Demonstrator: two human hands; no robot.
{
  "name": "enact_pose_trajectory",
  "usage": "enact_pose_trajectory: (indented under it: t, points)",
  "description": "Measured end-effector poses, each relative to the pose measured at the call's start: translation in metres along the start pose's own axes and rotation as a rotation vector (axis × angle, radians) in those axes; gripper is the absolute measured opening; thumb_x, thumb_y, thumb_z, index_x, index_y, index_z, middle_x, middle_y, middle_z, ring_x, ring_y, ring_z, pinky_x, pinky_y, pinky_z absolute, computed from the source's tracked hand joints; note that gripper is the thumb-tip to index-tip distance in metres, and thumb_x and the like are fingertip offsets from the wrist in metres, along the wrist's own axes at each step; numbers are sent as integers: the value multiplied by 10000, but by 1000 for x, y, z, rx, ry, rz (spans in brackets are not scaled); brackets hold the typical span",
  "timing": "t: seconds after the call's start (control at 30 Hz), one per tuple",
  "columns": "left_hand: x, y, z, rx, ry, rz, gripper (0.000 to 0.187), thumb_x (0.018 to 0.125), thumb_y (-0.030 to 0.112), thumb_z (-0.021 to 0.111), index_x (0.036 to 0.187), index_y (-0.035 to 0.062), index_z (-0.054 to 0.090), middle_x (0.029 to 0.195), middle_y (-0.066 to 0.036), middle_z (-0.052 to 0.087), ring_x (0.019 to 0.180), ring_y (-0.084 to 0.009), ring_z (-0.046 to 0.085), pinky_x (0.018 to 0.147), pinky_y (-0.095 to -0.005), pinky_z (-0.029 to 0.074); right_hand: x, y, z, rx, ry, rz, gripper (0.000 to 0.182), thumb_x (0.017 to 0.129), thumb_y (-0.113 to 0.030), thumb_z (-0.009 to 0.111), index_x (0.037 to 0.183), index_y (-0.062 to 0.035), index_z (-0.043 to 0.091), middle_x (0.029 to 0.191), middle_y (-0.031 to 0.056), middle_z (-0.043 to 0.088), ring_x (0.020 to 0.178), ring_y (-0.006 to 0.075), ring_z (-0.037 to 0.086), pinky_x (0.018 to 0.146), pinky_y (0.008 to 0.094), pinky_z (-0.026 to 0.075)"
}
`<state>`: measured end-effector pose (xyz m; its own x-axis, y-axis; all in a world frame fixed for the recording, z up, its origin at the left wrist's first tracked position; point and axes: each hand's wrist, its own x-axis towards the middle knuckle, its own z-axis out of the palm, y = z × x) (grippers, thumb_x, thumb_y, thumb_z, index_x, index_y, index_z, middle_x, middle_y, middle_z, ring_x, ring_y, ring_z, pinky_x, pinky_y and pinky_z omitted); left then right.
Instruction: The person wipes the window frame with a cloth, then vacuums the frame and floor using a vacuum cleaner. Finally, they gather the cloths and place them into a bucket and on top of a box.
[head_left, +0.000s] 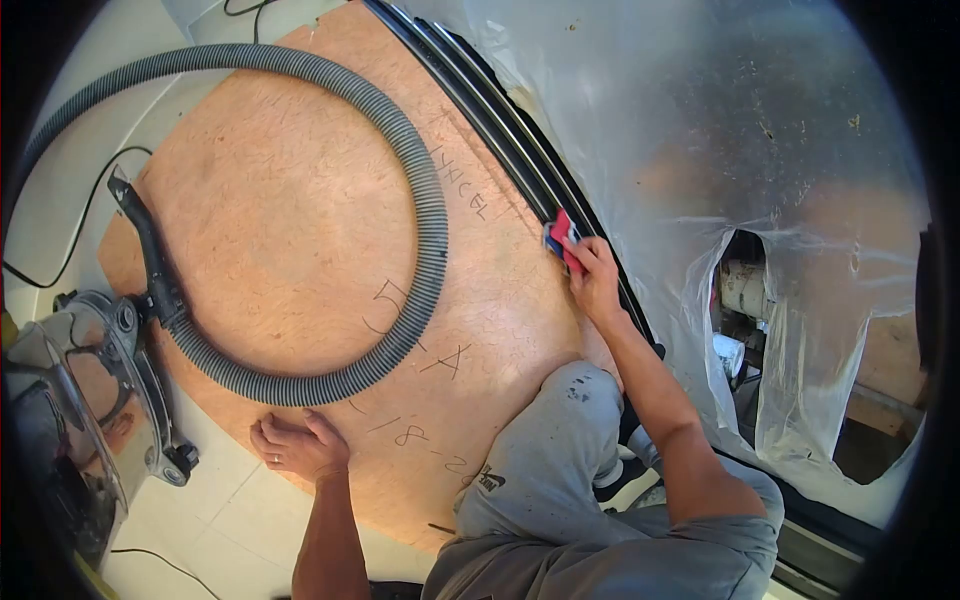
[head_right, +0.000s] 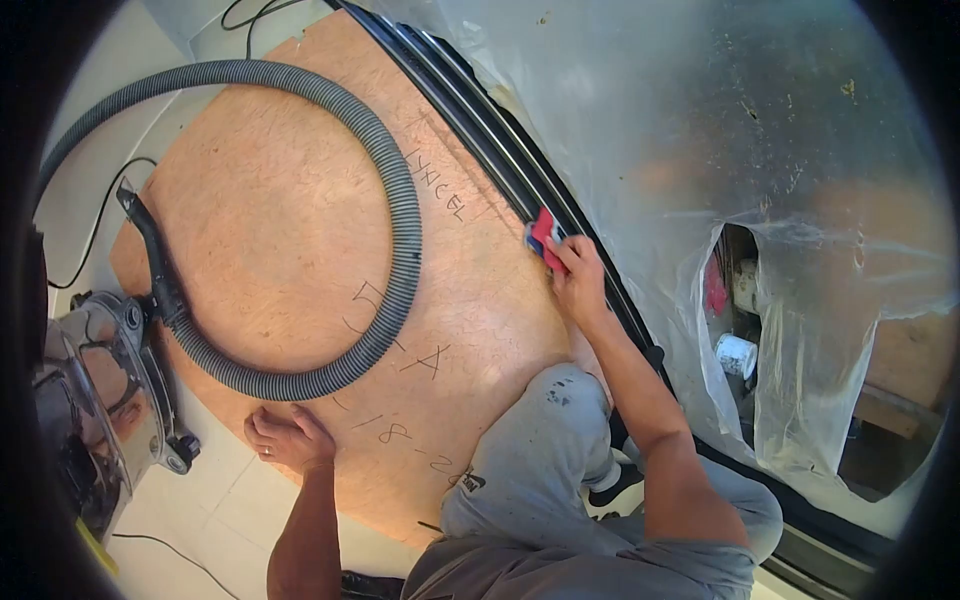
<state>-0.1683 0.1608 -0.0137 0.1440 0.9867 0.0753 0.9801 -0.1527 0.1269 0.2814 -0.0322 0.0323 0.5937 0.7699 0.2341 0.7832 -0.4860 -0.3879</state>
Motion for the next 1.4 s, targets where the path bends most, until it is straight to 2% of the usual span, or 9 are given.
enact_pose_trajectory:
  t: [0.17, 0.43, 0.53, 0.7, 0.73, 0.77, 1.03, 1.3, 1.4]
  points:
    - [1, 1, 0, -2, 13, 13, 701, 930, 536, 452, 1349, -17, 355, 1439, -215, 320, 1361, -381, 281, 1084, -543, 213, 91, -14, 40, 50, 9, -47, 345, 804, 83, 621, 1102, -61, 720, 872, 149, 568, 815, 319, 589, 715, 349, 478]
    - [0, -1, -1, -23, -39, -7, 705, 915, 489, 474, 1349, -50, 336, 1438, -255, 309, 1371, -408, 257, 1084, -565, 195, 288, -66, 141, 9, 159, -104, 208, 830, -64, 643, 1015, -51, 739, 896, 174, 652, 849, 395, 626, 772, 455, 494]
    - [1, 0, -4, -47, -40, 1, 699, 900, 465, 492, 1350, -45, 332, 1447, -252, 298, 1370, -411, 253, 1084, -567, 193, 343, -78, 158, 71, 44, 158, 226, 849, -113, 657, 1052, -49, 735, 842, 168, 692, 771, 341, 659, 739, 438, 501]
    - [1, 1, -3, -59, -42, -13, 690, 881, 427, 522, 1355, -34, 327, 1457, -249, 282, 1366, -411, 253, 1083, -577, 191, 282, -78, 100, 377, 264, 97, 231, 872, -181, 694, 1034, -17, 717, 718, 112, 639, 659, 171, 552, 638, 336, 444]
    - [1, -1, -5, -62, -38, -1, 688, 878, 420, 527, 1356, -32, 326, 1458, -249, 280, 1366, -411, 253, 1083, -579, 190, 247, -72, 82, 311, 246, 22, 208, 889, -171, 688, 1004, 2, 699, 720, 96, 584, 671, 168, 506, 630, 323, 416]
    - [1, -1, -6, -59, -43, -10, 689, 876, 417, 531, 1357, -31, 325, 1458, -249, 280, 1366, -412, 252, 1083, -579, 189, 208, -77, 57, 255, 177, 43, 110, 872, -92, 656, 929, -1, 679, 759, 155, 554, 715, 291, 540, 661, 385, 429]
    - [2, 4, -9, -32, -46, -13, 657, 856, 388, 551, 1333, 2, 317, 1416, -266, 308, 1336, -421, 282, 1047, -566, 223, 26, -19, 10, 63, -6, 134, 307, 782, 79, 643, 1048, -49, 728, 809, 129, 563, 735, 282, 577, 668, 350, 473]
    - [3, 4, -10, -37, -37, -2, 669, 837, 367, 559, 1342, 3, 315, 1423, -257, 309, 1334, -423, 284, 1048, -563, 225, 198, -52, 96, 7, 82, -120, 198, 832, -52, 666, 1022, -66, 722, 871, 149, 552, 819, 354, 591, 714, 435, 484]
    - [4, 6, -9, -43, -23, -13, 671, 836, 375, 562, 1342, 3, 324, 1430, -249, 306, 1335, -419, 284, 1051, -562, 221, 276, -70, 130, -9, 26, 198, 193, 875, -131, 648, 1044, -61, 712, 874, 166, 682, 774, 325, 655, 738, 386, 514]
